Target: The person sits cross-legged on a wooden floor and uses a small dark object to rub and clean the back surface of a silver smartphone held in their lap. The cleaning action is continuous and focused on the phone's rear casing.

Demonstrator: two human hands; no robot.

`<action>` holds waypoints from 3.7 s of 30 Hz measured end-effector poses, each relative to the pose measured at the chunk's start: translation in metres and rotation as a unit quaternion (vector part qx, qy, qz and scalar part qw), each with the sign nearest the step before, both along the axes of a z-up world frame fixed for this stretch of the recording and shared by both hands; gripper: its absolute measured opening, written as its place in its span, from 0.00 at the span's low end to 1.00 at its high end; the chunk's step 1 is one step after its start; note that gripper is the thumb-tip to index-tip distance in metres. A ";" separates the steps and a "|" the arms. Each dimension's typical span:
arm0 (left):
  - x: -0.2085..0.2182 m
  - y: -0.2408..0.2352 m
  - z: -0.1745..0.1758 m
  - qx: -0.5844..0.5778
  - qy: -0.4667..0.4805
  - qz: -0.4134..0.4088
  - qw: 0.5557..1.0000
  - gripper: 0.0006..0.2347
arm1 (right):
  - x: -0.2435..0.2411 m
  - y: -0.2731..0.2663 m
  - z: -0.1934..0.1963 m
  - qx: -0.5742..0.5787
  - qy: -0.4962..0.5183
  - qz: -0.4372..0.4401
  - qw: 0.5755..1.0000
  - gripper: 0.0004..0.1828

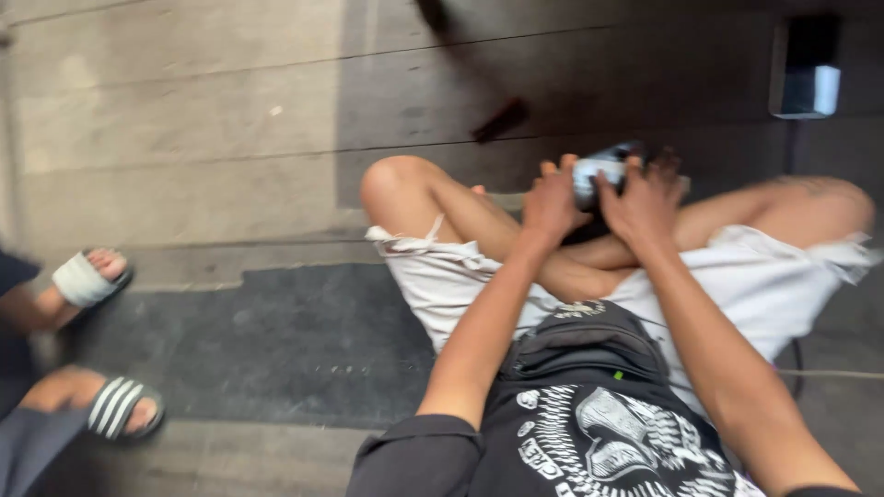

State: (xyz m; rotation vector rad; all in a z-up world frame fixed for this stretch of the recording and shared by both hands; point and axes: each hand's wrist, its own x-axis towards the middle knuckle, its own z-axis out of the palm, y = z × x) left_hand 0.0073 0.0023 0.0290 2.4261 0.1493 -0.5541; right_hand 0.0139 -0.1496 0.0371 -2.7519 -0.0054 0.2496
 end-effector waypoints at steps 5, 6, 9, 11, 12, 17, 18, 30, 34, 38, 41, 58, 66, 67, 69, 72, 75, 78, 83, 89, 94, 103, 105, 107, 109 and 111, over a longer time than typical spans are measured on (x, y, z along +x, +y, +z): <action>0.008 -0.001 0.015 0.002 0.002 -0.017 1.000 0.43 | -0.014 0.000 0.010 0.002 -0.044 0.030 0.999 0.37; 0.000 -0.002 0.014 0.016 0.014 -0.012 1.000 0.43 | -0.019 -0.001 0.009 0.011 -0.015 0.025 1.000 0.37; 0.000 -0.004 0.007 0.018 -0.002 -0.001 1.000 0.42 | -0.005 0.001 -0.008 0.005 0.034 -0.012 0.999 0.44; -0.007 -0.003 0.010 0.017 -0.005 -0.005 1.000 0.39 | -0.023 0.005 0.016 0.019 0.026 0.008 0.999 0.43; -0.005 -0.003 0.012 0.018 -0.011 -0.003 1.000 0.36 | -0.026 0.008 0.029 0.036 0.016 0.033 0.999 0.41; -0.005 -0.003 0.004 0.015 0.006 -0.005 1.000 0.42 | -0.014 -0.001 0.006 0.034 0.027 0.010 0.999 0.41; -0.001 0.000 0.005 0.017 -0.001 -0.003 1.000 0.42 | -0.007 0.003 0.005 0.044 0.018 0.001 0.999 0.41; -0.005 0.001 -0.004 0.017 -0.017 -0.007 1.000 0.44 | -0.029 0.003 0.020 0.026 0.006 0.059 0.998 0.41; -0.008 0.001 -0.014 0.020 -0.041 -0.004 0.999 0.42 | -0.018 0.006 0.010 0.022 0.027 0.036 0.999 0.44; -0.007 0.002 -0.017 0.025 -0.057 -0.009 0.998 0.42 | -0.031 0.008 0.019 0.027 0.021 0.058 0.998 0.44; -0.005 0.002 -0.021 0.024 -0.056 -0.008 0.998 0.42 | -0.022 0.004 0.007 0.008 0.027 0.057 0.998 0.45; -0.007 0.000 -0.026 0.013 -0.066 -0.001 0.998 0.43 | -0.037 -0.006 -0.011 -0.014 -0.023 0.140 0.990 0.34; -0.011 -0.002 -0.028 0.020 -0.079 -0.004 0.997 0.38 | -0.049 0.002 -0.013 0.027 -0.056 0.151 0.987 0.30; -0.003 0.002 -0.023 0.020 -0.081 -0.001 0.997 0.38 | -0.033 0.000 -0.021 0.027 -0.057 0.154 0.986 0.30; -0.007 0.001 -0.019 -0.001 -0.054 -0.002 0.999 0.44 | -0.020 -0.013 -0.039 -0.045 -0.080 0.104 0.990 0.30; -0.006 -0.001 -0.017 0.013 -0.053 -0.008 0.998 0.44 | -0.027 -0.005 -0.034 -0.051 -0.116 0.133 0.983 0.29; -0.007 -0.001 -0.014 0.011 -0.050 -0.004 0.999 0.41 | -0.043 0.002 -0.025 -0.017 -0.112 0.162 0.980 0.28; -0.005 0.002 -0.011 -0.012 -0.042 0.001 0.999 0.45 | -0.017 -0.015 -0.044 -0.061 -0.081 0.063 0.993 0.29; -0.005 0.002 -0.015 0.010 -0.061 -0.006 0.998 0.39 | -0.037 0.003 -0.020 -0.058 -0.138 0.140 0.979 0.26; -0.009 0.001 -0.014 -0.008 -0.047 -0.004 0.999 0.41 | -0.033 -0.007 -0.031 -0.065 -0.092 0.089 0.990 0.27; -0.006 0.002 -0.016 -0.007 -0.040 -0.002 0.999 0.43 | -0.030 -0.009 -0.027 -0.067 -0.087 0.114 0.987 0.26; -0.006 0.001 -0.026 -0.002 -0.044 -0.012 0.999 0.44 | -0.035 -0.002 -0.025 -0.067 -0.044 0.073 0.994 0.28; -0.006 0.002 -0.026 0.012 -0.077 -0.001 0.997 0.39 | -0.032 0.008 -0.024 -0.068 -0.046 0.058 0.995 0.28; -0.003 0.002 -0.035 0.016 -0.075 -0.004 0.997 0.39 | -0.042 0.016 -0.013 -0.041 -0.040 0.084 0.995 0.27; -0.003 0.002 -0.039 0.013 -0.066 0.001 0.998 0.39 | -0.041 0.013 -0.012 -0.020 -0.026 0.118 0.992 0.26; -0.004 0.003 -0.036 0.002 -0.047 -0.004 0.999 0.43 | -0.027 0.000 -0.022 -0.059 -0.047 0.097 0.992 0.26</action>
